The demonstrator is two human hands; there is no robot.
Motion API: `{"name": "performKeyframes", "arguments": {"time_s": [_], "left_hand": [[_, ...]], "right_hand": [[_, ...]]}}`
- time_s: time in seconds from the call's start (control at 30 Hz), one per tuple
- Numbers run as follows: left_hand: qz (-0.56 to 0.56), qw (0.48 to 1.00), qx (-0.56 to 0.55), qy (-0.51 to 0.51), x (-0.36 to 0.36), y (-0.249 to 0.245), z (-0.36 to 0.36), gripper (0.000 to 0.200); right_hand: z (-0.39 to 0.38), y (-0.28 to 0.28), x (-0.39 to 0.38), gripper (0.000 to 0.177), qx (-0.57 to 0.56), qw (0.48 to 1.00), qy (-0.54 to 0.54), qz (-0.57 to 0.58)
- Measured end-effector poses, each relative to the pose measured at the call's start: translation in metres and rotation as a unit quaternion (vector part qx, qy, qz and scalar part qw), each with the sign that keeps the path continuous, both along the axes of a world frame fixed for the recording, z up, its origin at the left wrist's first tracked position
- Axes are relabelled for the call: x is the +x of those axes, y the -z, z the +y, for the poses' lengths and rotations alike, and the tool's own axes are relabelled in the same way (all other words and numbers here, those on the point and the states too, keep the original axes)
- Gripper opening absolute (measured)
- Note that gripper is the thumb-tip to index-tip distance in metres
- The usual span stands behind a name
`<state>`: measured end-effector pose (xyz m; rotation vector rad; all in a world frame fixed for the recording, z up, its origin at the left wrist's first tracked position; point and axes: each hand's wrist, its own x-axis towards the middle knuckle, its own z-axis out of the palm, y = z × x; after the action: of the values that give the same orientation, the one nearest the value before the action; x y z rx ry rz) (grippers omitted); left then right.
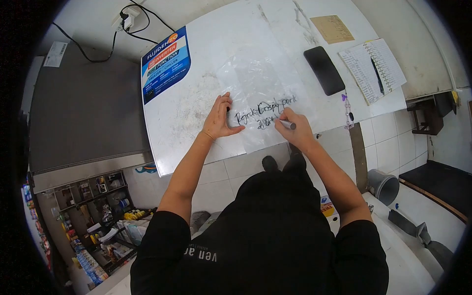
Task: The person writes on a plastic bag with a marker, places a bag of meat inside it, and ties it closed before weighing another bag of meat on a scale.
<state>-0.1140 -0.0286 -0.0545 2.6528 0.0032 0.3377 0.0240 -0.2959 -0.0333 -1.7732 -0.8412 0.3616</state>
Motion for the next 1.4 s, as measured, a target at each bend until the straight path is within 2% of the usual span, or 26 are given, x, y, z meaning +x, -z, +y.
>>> {"name": "performKeyframes", "arguments": {"time_s": [0.07, 0.27, 0.4, 0.47, 0.57, 0.67, 0.8, 0.9, 1.1, 1.17, 1.3, 1.4], "left_hand": [[0.009, 1.0, -0.003, -0.002, 0.0, 0.0, 0.0, 0.077], [-0.018, 1.0, -0.006, 0.009, 0.0, 0.001, 0.001, 0.077], [-0.012, 1.0, -0.001, 0.004, 0.0, 0.001, 0.001, 0.076], [-0.015, 1.0, -0.004, 0.003, -0.001, 0.002, 0.001, 0.076], [-0.013, 1.0, -0.008, 0.003, -0.001, 0.001, 0.001, 0.076], [0.0, 1.0, -0.005, 0.002, -0.001, 0.001, 0.001, 0.075], [-0.002, 1.0, -0.004, 0.004, -0.001, 0.001, 0.001, 0.076], [0.001, 1.0, -0.001, 0.001, 0.0, 0.001, 0.001, 0.076], [-0.002, 1.0, -0.002, 0.001, -0.001, 0.002, 0.0, 0.076], [-0.001, 1.0, -0.002, -0.001, -0.001, 0.002, 0.001, 0.075], [-0.005, 1.0, -0.008, 0.004, 0.0, 0.002, 0.001, 0.076], [-0.006, 1.0, -0.008, 0.006, -0.001, 0.002, 0.001, 0.076]], "right_hand": [[-0.005, -0.006, 0.0, 0.024, -0.101, 0.994, -0.025, 0.036], [-0.001, -0.005, 0.004, 0.023, -0.022, 0.999, 0.016, 0.044], [-0.002, -0.001, 0.005, 0.024, -0.017, 1.0, 0.011, 0.013], [-0.008, 0.0, 0.004, 0.024, -0.07, 0.997, -0.008, 0.026], [-0.009, 0.002, 0.007, 0.024, -0.063, 0.996, 0.003, 0.061], [-0.004, 0.002, 0.01, 0.025, -0.042, 0.998, 0.035, 0.036], [-0.01, 0.001, 0.009, 0.024, -0.035, 0.999, 0.009, 0.018], [-0.012, 0.002, 0.011, 0.024, -0.07, 0.997, 0.006, 0.03], [-0.008, 0.0, 0.014, 0.023, -0.032, 0.998, 0.022, 0.039], [-0.012, -0.005, 0.014, 0.023, -0.075, 0.996, 0.002, 0.049], [-0.017, 0.007, 0.017, 0.023, -0.071, 0.996, 0.001, 0.06], [-0.016, 0.005, 0.018, 0.023, -0.023, 0.997, 0.034, 0.071]]}}
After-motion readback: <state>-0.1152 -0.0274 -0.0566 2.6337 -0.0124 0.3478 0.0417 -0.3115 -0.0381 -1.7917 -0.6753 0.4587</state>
